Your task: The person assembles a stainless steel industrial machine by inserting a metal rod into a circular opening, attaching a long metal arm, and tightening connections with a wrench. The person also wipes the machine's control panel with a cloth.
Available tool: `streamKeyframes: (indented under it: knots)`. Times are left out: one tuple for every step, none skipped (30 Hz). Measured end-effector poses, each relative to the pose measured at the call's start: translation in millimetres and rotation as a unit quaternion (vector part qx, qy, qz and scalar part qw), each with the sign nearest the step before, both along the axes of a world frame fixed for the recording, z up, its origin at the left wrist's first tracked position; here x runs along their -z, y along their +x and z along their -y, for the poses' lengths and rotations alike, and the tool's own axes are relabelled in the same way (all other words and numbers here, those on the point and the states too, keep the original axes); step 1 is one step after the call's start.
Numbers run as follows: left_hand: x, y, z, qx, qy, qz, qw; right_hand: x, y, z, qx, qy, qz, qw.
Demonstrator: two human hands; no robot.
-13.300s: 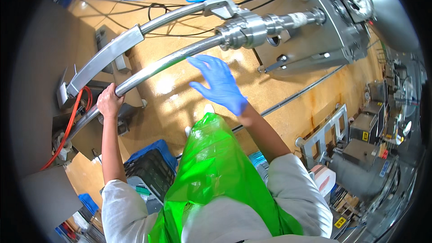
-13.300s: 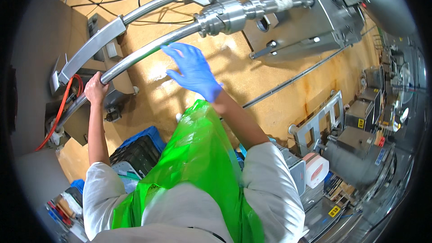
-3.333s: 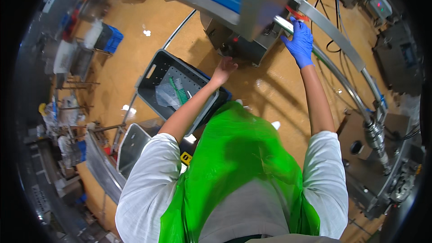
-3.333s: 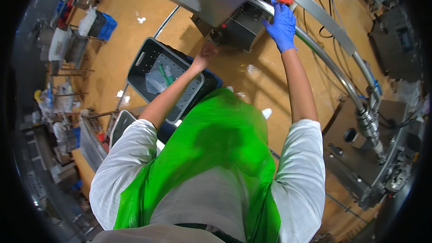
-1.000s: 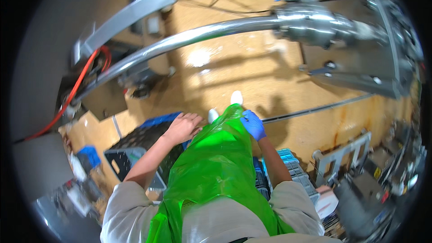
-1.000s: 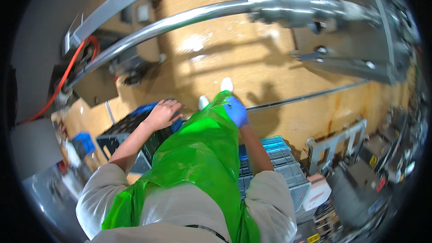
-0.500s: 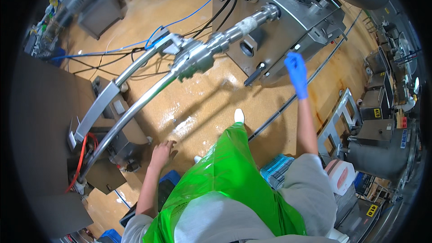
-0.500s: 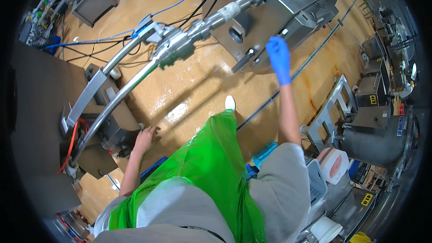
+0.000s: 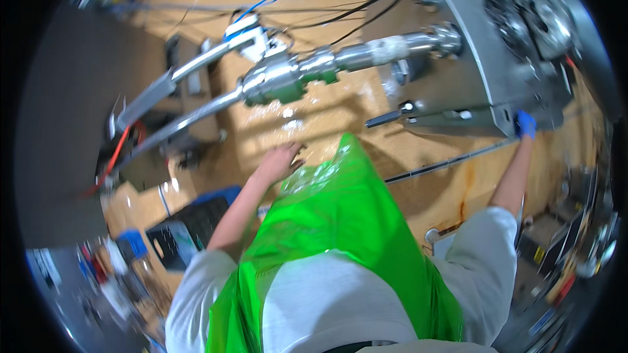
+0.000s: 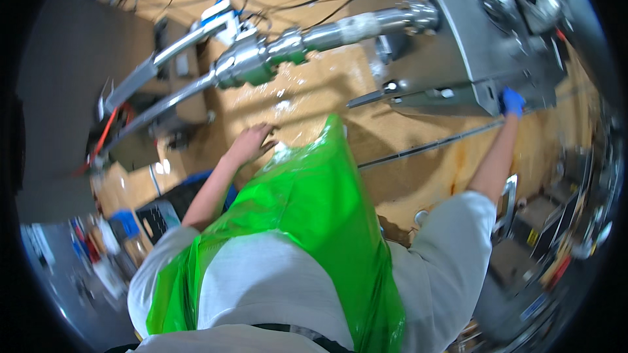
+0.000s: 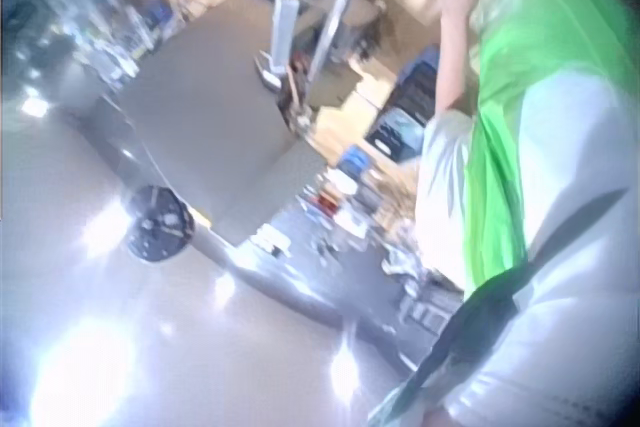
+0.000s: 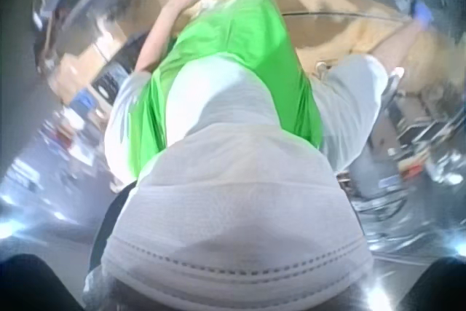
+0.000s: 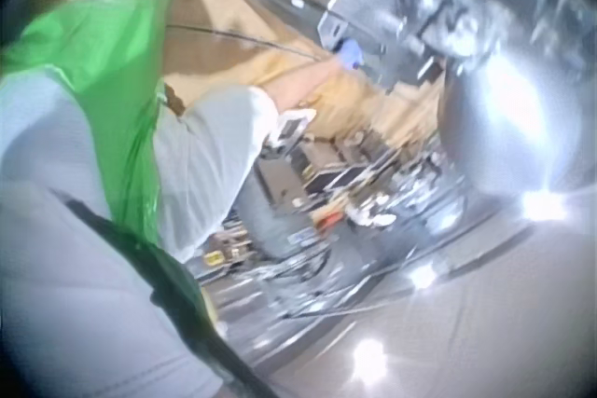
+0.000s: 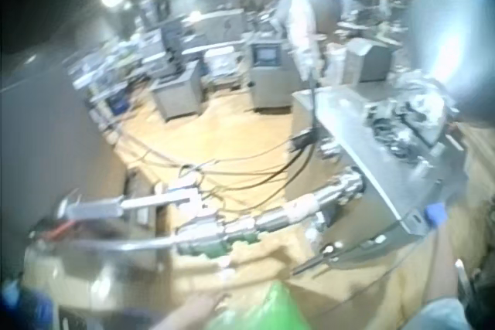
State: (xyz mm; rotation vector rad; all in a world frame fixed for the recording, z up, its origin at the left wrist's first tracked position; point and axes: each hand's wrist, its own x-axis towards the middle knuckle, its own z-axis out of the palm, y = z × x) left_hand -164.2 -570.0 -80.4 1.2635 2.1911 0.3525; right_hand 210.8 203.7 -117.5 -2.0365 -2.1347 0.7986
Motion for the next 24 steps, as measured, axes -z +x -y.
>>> streamKeyframes:
  knots:
    - [1,1,-6,0.003,-0.005,0.008,1.0,1,13,-2,-0.032,-0.02,0.003,0.999]
    - [17,-5,-14,0.029,0.017,0.015,0.999,-9,70,-17,-0.059,0.067,-0.053,0.995]
    - [15,0,-17,0.037,0.002,0.0,0.999,6,72,4,-0.006,0.086,-0.083,0.993]
    - [2,2,-26,0.059,-0.033,-0.01,0.998,6,80,23,-0.117,0.18,-0.086,0.973]
    - [-3,9,-31,0.048,-0.037,0.011,0.998,3,68,45,-0.058,0.12,-0.135,0.982]
    - [-6,18,-34,0.034,-0.038,0.033,0.998,-10,45,81,0.0,0.059,-0.176,0.983]
    - [-6,23,-43,0.031,-0.031,0.057,0.997,-30,33,123,-0.046,0.093,-0.192,0.976]
    - [-5,28,-56,0.028,0.016,0.104,0.994,-49,21,166,-0.089,0.13,-0.205,0.966]
    - [-4,28,-77,0.044,0.061,0.15,0.986,-58,19,215,-0.073,0.219,-0.186,0.955]
    - [-10,30,-101,0.055,0.082,0.218,0.971,-63,14,260,-0.058,0.306,-0.164,0.936]
    - [-15,34,-126,0.064,0.102,0.285,0.951,-66,8,299,-0.036,0.277,-0.194,0.941]
    - [-14,43,-147,0.061,0.138,0.339,0.929,-66,5,329,-0.017,0.245,-0.224,0.943]
    - [-13,52,-169,0.058,0.175,0.389,0.903,-61,9,353,-0.011,0.121,-0.248,0.961]
    - [-16,62,-190,0.032,0.213,0.431,0.876,-49,19,370,-0.001,-0.004,-0.265,0.964]
    - [-19,72,-209,0.011,0.246,0.476,0.844,0,40,384,-0.073,0.069,-0.277,0.956]
    - [-12,81,-221,-0.005,0.28,0.472,0.836,-17,6,415,-0.081,0.009,-0.235,0.969]
    - [-7,91,-232,-0.018,0.314,0.474,0.823,-25,-9,437,-0.128,-0.05,-0.196,0.971]
    - [4,95,-235,-0.051,0.322,0.52,0.79,-18,-20,455,-0.152,-0.104,-0.245,0.952]
    - [15,100,-238,-0.088,0.331,0.561,0.754,-8,-31,466,-0.216,-0.12,-0.289,0.925]
    - [41,108,-235,-0.147,0.31,0.641,0.687,3,-40,475,-0.278,-0.136,-0.33,0.892]
    - [61,111,-233,-0.203,0.283,0.708,0.615,24,-47,482,-0.259,-0.202,-0.312,0.892]
    - [72,107,-225,-0.25,0.243,0.71,0.612,42,-55,486,-0.24,-0.268,-0.293,0.886]
    - [85,99,-211,-0.298,0.202,0.709,0.606,52,-70,484,-0.308,-0.316,-0.179,0.879]
    - [88,98,-210,-0.299,0.199,0.709,0.607,63,-89,480,-0.369,-0.356,-0.063,0.856]
